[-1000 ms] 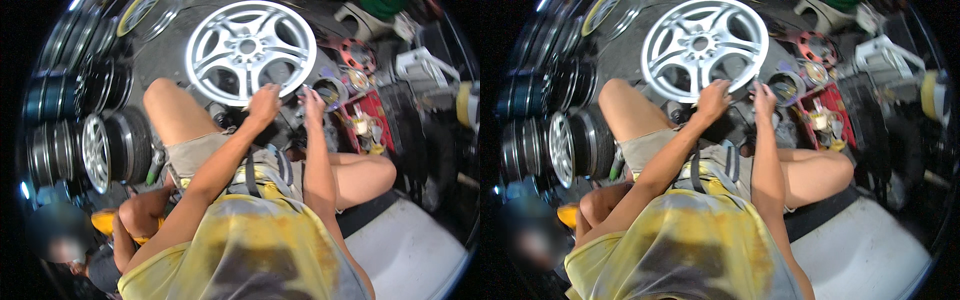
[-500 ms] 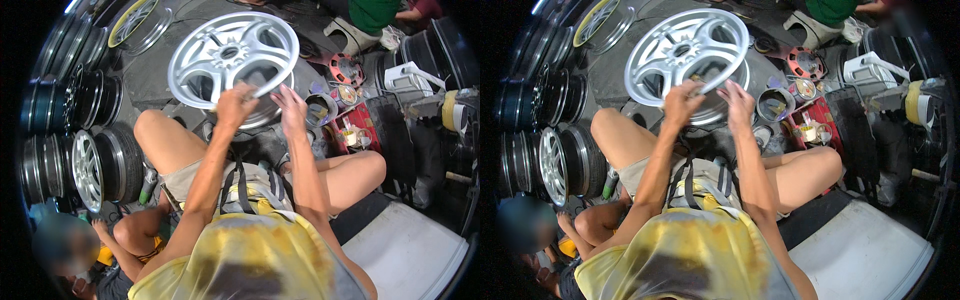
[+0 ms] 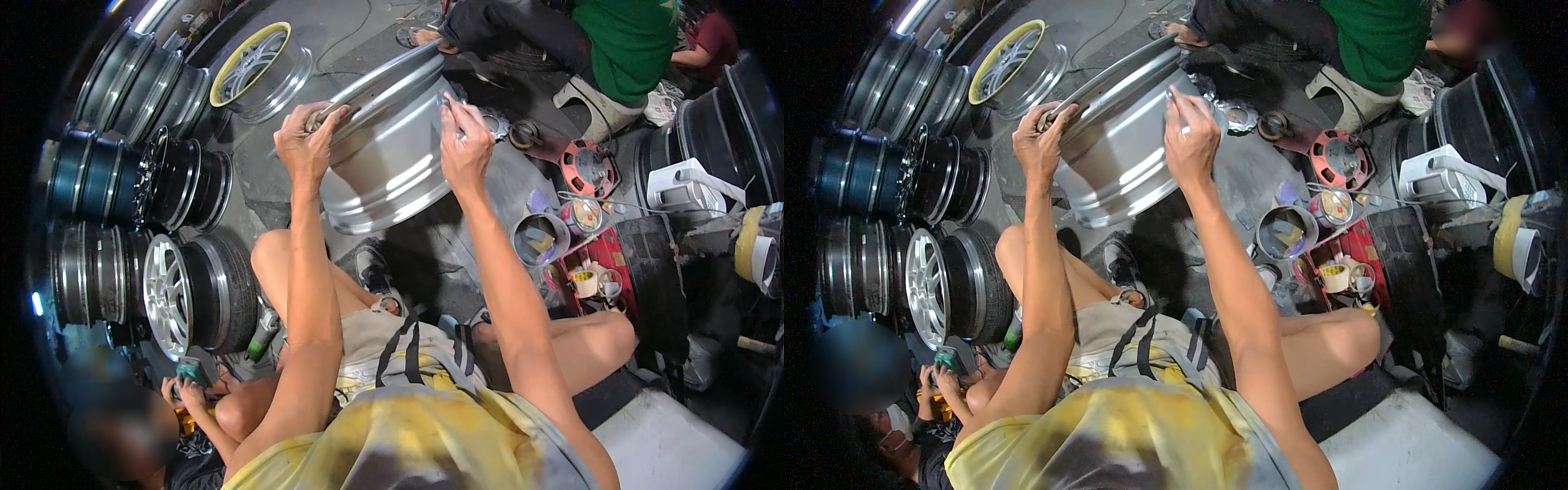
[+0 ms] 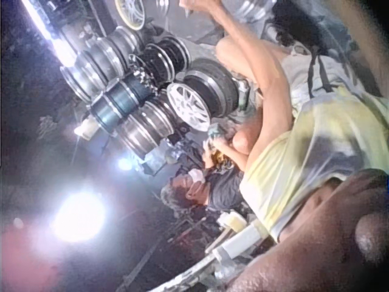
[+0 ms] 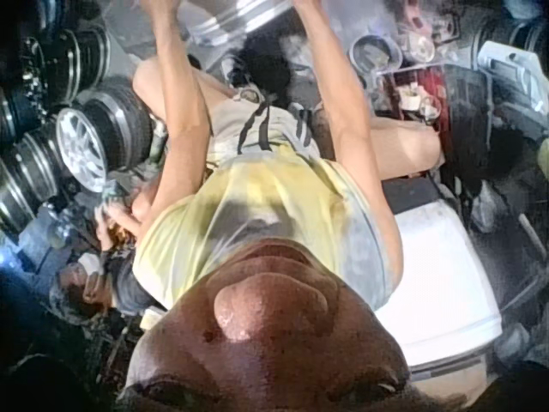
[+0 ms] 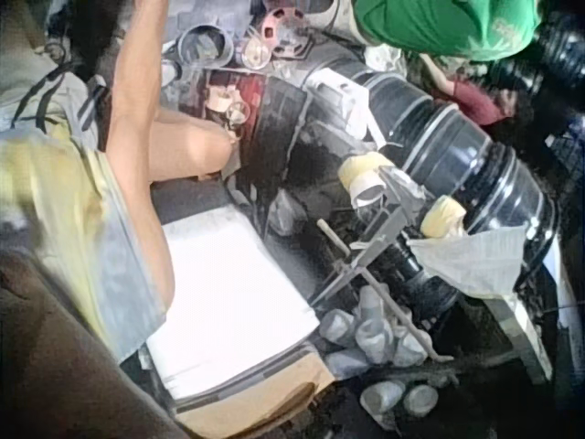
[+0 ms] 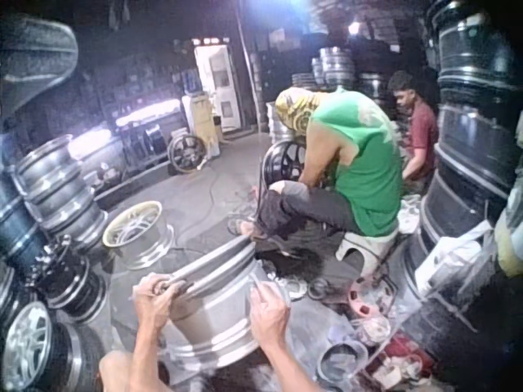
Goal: The person scrubs a silver five-spoke wheel rim with a cloth, focusing on the spokes and inner barrel. They rotate the rim to access different areas and continue scrubbing by hand.
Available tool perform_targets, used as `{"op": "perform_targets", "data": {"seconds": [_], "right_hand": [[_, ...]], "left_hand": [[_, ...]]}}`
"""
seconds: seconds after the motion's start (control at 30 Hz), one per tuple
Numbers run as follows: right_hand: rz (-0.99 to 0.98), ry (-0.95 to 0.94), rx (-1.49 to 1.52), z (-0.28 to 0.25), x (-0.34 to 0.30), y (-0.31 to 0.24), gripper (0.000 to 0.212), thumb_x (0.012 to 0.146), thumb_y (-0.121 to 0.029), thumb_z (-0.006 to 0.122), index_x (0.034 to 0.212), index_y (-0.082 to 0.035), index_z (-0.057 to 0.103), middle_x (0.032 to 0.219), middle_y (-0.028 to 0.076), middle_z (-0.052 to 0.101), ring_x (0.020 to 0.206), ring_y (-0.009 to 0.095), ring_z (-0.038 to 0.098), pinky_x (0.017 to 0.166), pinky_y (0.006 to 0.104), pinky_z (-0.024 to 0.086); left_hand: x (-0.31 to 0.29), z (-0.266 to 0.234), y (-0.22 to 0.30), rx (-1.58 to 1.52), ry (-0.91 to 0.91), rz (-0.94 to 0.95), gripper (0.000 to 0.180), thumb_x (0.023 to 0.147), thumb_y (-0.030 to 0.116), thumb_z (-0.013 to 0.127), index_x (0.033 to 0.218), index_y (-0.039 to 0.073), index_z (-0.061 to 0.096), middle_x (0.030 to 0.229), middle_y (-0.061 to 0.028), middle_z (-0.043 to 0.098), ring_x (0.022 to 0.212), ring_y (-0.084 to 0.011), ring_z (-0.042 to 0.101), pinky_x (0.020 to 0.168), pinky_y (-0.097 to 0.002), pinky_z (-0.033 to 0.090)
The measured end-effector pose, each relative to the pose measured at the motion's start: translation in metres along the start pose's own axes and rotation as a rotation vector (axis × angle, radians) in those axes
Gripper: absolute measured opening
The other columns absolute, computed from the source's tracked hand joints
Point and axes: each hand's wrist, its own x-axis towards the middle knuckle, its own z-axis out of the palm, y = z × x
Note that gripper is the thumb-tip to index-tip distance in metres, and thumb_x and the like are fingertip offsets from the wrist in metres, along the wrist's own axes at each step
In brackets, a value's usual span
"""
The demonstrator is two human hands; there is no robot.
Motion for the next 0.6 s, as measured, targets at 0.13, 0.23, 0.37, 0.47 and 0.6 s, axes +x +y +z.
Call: {"op": "perform_targets", "data": {"seconds": [0.13, 0.23, 0.37, 0.47, 0.6], "right_hand": [[-0.23, 0.077, -0.054, 0.039, 0.05, 0.02, 0.022, 0.094, -0.008, 0.068, 0.114, -0.001, 0.075, 0.106, 0.014, 0.071, 0.098, 0.032, 0.066, 0.085, 0.041, 0.052], [-0.259, 0.09, -0.045, 0.061, 0.078, 0.032, 0.023, 0.094, -0.008, 0.068, 0.114, -0.001, 0.075, 0.108, 0.013, 0.071, 0.099, 0.032, 0.066, 0.088, 0.0418, 0.052], [-0.356, 0.089, -0.074, 0.079, 0.076, 0.032, 0.025, 0.093, -0.01, 0.071, 0.116, 0.0, 0.074, 0.113, 0.014, 0.07, 0.102, 0.032, 0.066, 0.09, 0.0418, 0.053], [-0.507, 0.061, -0.101, 0.079, 0.064, 0.017, 0.027, 0.09, -0.007, 0.072, 0.116, 0.001, 0.074, 0.116, 0.015, 0.07, 0.105, 0.032, 0.066, 0.09, 0.0408, 0.054], [-0.524, 0.043, -0.11, 0.078, 0.083, 0.033, 0.027, 0.089, -0.004, 0.07, 0.116, 0.001, 0.074, 0.115, 0.016, 0.071, 0.104, 0.033, 0.066, 0.091, 0.0406, 0.055]], "left_hand": [[0.016, -0.001, -0.006, -0.008, 0.009, -0.091, 0.027, 0.076, 0.028, 0.09, 0.092, 0.009, 0.081, 0.085, -0.0028, 0.075, 0.078, -0.0141, 0.067, 0.073, -0.0295, 0.051], [0.019, 0.002, -0.008, -0.002, 0.003, -0.155, 0.027, 0.076, 0.028, 0.09, 0.092, 0.008, 0.081, 0.085, -0.002, 0.075, 0.078, -0.0134, 0.067, 0.073, -0.0288, 0.051], [0.019, -0.001, -0.008, -0.004, -0.007, -0.103, 0.028, 0.075, 0.029, 0.091, 0.091, 0.008, 0.08, 0.084, -0.0018, 0.074, 0.077, -0.014, 0.066, 0.074, -0.0302, 0.05], [0.018, -0.001, -0.012, 0.001, 0.007, -0.045, 0.028, 0.074, 0.03, 0.091, 0.089, 0.009, 0.079, 0.082, -0.0012, 0.073, 0.076, -0.0156, 0.065, 0.075, -0.0311, 0.047], [0.021, -0.001, -0.014, 0.055, -0.002, -0.032, 0.027, 0.075, 0.03, 0.091, 0.087, 0.01, 0.079, 0.081, 0.0001, 0.072, 0.075, -0.0175, 0.064, 0.075, -0.0311, 0.045]]}}
